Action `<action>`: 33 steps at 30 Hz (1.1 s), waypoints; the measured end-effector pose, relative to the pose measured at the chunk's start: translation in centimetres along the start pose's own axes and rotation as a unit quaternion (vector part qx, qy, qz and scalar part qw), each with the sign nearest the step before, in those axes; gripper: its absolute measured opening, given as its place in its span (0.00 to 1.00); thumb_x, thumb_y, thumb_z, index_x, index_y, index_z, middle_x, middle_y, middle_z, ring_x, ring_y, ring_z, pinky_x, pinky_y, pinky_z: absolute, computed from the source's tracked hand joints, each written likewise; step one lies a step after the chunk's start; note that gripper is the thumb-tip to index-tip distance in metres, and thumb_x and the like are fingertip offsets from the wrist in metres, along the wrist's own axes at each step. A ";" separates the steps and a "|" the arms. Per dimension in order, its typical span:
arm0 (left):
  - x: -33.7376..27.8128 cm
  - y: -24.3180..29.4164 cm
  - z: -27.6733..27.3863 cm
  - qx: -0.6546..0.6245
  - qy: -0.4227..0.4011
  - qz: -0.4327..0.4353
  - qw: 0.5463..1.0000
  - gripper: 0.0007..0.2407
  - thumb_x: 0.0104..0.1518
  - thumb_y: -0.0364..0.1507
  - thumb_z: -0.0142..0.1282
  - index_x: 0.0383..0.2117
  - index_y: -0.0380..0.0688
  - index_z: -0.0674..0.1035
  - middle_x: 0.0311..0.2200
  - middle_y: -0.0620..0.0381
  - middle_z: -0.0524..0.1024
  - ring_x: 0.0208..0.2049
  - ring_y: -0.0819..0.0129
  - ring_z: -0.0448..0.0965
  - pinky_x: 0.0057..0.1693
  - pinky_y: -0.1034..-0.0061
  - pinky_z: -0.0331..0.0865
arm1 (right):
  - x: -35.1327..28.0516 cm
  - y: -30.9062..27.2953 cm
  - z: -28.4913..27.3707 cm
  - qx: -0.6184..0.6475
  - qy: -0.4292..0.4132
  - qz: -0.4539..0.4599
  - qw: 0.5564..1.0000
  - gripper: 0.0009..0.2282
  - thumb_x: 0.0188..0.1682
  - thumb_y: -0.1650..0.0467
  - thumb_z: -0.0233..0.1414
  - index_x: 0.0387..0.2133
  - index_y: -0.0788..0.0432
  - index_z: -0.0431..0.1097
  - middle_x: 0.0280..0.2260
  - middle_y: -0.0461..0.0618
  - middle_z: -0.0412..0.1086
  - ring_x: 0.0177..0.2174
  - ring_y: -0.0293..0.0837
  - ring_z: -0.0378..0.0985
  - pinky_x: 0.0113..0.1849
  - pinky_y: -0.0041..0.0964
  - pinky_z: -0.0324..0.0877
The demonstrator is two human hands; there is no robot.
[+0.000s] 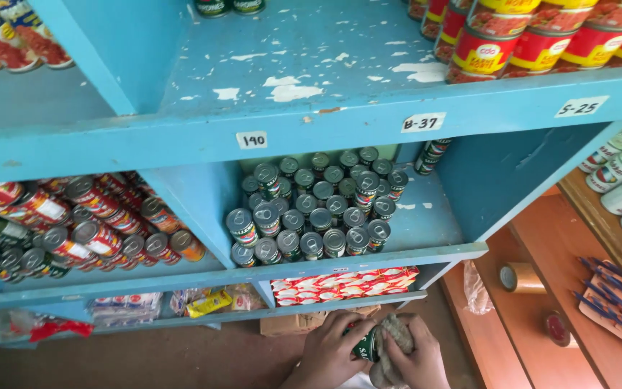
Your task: Wiping canned goods with a cloth and organizing them on the grocery store shelves.
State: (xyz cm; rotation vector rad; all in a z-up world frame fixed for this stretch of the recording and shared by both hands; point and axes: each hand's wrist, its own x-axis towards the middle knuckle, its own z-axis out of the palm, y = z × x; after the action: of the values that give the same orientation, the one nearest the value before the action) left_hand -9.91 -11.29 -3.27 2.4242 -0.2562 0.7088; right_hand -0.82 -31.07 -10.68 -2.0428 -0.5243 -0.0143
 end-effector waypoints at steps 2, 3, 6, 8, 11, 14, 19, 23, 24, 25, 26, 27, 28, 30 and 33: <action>0.3 -0.3 0.5 0.010 -0.001 0.000 1.000 0.24 0.38 0.29 0.69 0.47 0.54 0.79 0.45 0.62 0.75 0.45 0.62 0.77 0.44 0.67 0.73 | -0.4 0.0 -0.1 -0.033 0.000 0.025 0.999 0.17 0.36 0.67 0.64 0.40 0.55 0.74 0.35 0.45 0.80 0.29 0.40 0.85 0.34 0.32 0.79; 0.4 -0.4 0.6 0.007 -0.003 0.001 1.000 0.24 0.38 0.29 0.69 0.47 0.54 0.79 0.45 0.62 0.75 0.45 0.62 0.77 0.44 0.67 0.73 | -0.6 0.0 -0.5 -0.035 0.002 0.028 0.999 0.17 0.36 0.67 0.64 0.40 0.55 0.74 0.35 0.45 0.80 0.29 0.40 0.85 0.34 0.32 0.79; 0.0 -0.7 1.3 -0.060 -0.025 -0.024 0.998 0.29 0.36 0.25 0.68 0.52 0.53 0.79 0.44 0.61 0.75 0.46 0.62 0.77 0.44 0.69 0.73 | -1.5 0.7 -1.1 0.004 -0.085 -0.086 0.993 0.16 0.33 0.68 0.65 0.36 0.54 0.76 0.31 0.45 0.80 0.28 0.41 0.84 0.33 0.30 0.78; -0.3 -0.7 1.7 -0.057 -0.017 0.000 0.998 0.27 0.39 0.27 0.69 0.52 0.51 0.78 0.46 0.58 0.75 0.46 0.60 0.78 0.43 0.68 0.74 | -2.0 2.1 -0.6 0.050 -0.057 -0.065 0.995 0.15 0.32 0.69 0.67 0.35 0.57 0.76 0.32 0.46 0.81 0.30 0.39 0.86 0.35 0.29 0.78; -0.5 -0.9 1.7 -0.027 -0.044 0.013 0.999 0.29 0.35 0.31 0.73 0.50 0.50 0.79 0.49 0.58 0.74 0.51 0.60 0.75 0.48 0.65 0.72 | -0.7 0.7 -0.7 0.044 -0.013 0.040 0.998 0.15 0.35 0.70 0.64 0.37 0.57 0.76 0.29 0.47 0.82 0.27 0.37 0.83 0.33 0.30 0.78; -0.1 -0.6 0.4 -0.003 -0.004 -0.025 1.000 0.27 0.34 0.29 0.71 0.48 0.53 0.80 0.44 0.62 0.76 0.46 0.65 0.77 0.42 0.68 0.74 | 0.5 -0.5 -0.1 0.011 -0.017 0.040 0.999 0.16 0.36 0.68 0.65 0.39 0.56 0.75 0.33 0.47 0.81 0.29 0.40 0.84 0.35 0.32 0.78; -2.7 -2.9 1.9 -0.011 0.015 -0.092 0.996 0.30 0.33 0.27 0.70 0.51 0.56 0.80 0.43 0.61 0.76 0.43 0.63 0.78 0.43 0.68 0.75 | 1.0 -1.0 1.5 0.006 -0.096 -0.145 0.985 0.18 0.31 0.67 0.67 0.36 0.57 0.75 0.34 0.49 0.80 0.31 0.45 0.86 0.35 0.33 0.79; -5.2 -4.6 4.3 0.025 -0.015 -0.061 0.998 0.27 0.41 0.42 0.73 0.51 0.53 0.79 0.46 0.58 0.74 0.47 0.57 0.76 0.44 0.62 0.74 | 1.5 2.2 2.5 0.079 -0.105 0.035 0.991 0.19 0.31 0.70 0.66 0.39 0.56 0.77 0.27 0.48 0.86 0.27 0.37 0.89 0.32 0.30 0.83; -4.5 -4.1 3.1 0.028 -0.012 -0.065 0.997 0.27 0.41 0.42 0.73 0.51 0.53 0.79 0.46 0.58 0.74 0.47 0.57 0.76 0.44 0.62 0.74 | 1.7 2.7 3.0 0.080 -0.110 0.033 0.990 0.19 0.31 0.70 0.66 0.39 0.56 0.77 0.27 0.48 0.86 0.27 0.37 0.89 0.32 0.30 0.83; -3.8 -3.6 1.8 0.015 -0.015 -0.076 0.997 0.29 0.39 0.38 0.72 0.54 0.56 0.78 0.46 0.58 0.74 0.46 0.57 0.76 0.45 0.63 0.74 | 1.9 3.3 3.5 0.020 -0.091 0.023 0.995 0.19 0.32 0.67 0.66 0.40 0.55 0.76 0.29 0.48 0.84 0.28 0.40 0.88 0.33 0.32 0.81; -3.1 -3.1 0.6 0.002 -0.018 -0.087 0.996 0.32 0.37 0.34 0.71 0.57 0.58 0.77 0.46 0.58 0.74 0.45 0.57 0.75 0.46 0.63 0.74 | 2.1 3.9 4.0 -0.040 -0.072 0.013 0.997 0.20 0.33 0.63 0.66 0.41 0.54 0.75 0.30 0.49 0.82 0.28 0.43 0.87 0.34 0.34 0.80; -2.8 -3.0 0.3 0.002 -0.018 -0.088 0.996 0.32 0.37 0.34 0.71 0.57 0.58 0.77 0.46 0.58 0.74 0.45 0.57 0.75 0.46 0.63 0.74 | 2.1 2.3 3.8 -0.040 -0.073 0.014 0.996 0.20 0.33 0.63 0.66 0.41 0.54 0.75 0.30 0.49 0.82 0.28 0.43 0.87 0.34 0.34 0.80; -2.5 -3.0 -0.1 0.009 0.030 -0.128 0.991 0.32 0.34 0.31 0.72 0.54 0.60 0.78 0.45 0.61 0.75 0.44 0.60 0.78 0.45 0.65 0.75 | 2.1 0.7 3.7 -0.028 -0.090 -0.055 0.994 0.18 0.33 0.65 0.66 0.38 0.54 0.75 0.30 0.47 0.81 0.26 0.42 0.86 0.32 0.33 0.80; -2.9 -3.2 0.1 0.016 0.074 -0.170 0.983 0.32 0.31 0.28 0.73 0.51 0.62 0.80 0.43 0.63 0.77 0.43 0.63 0.80 0.44 0.67 0.76 | 1.5 -0.6 3.7 -0.014 -0.109 -0.120 0.987 0.16 0.32 0.67 0.65 0.35 0.53 0.75 0.29 0.44 0.80 0.24 0.40 0.86 0.30 0.31 0.79; -3.8 -4.0 0.7 -0.027 -0.011 -0.156 0.987 0.31 0.36 0.25 0.68 0.54 0.56 0.78 0.47 0.58 0.75 0.48 0.58 0.76 0.47 0.65 0.74 | 1.7 -0.3 4.2 -0.033 -0.115 -0.137 0.983 0.18 0.31 0.64 0.67 0.36 0.52 0.77 0.34 0.44 0.81 0.30 0.43 0.86 0.34 0.32 0.79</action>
State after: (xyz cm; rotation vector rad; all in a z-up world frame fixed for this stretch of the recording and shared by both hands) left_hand -11.48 -8.45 -7.76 2.3495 0.0946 0.5261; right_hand -0.28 -26.79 -12.21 -2.0346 -0.9576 0.0403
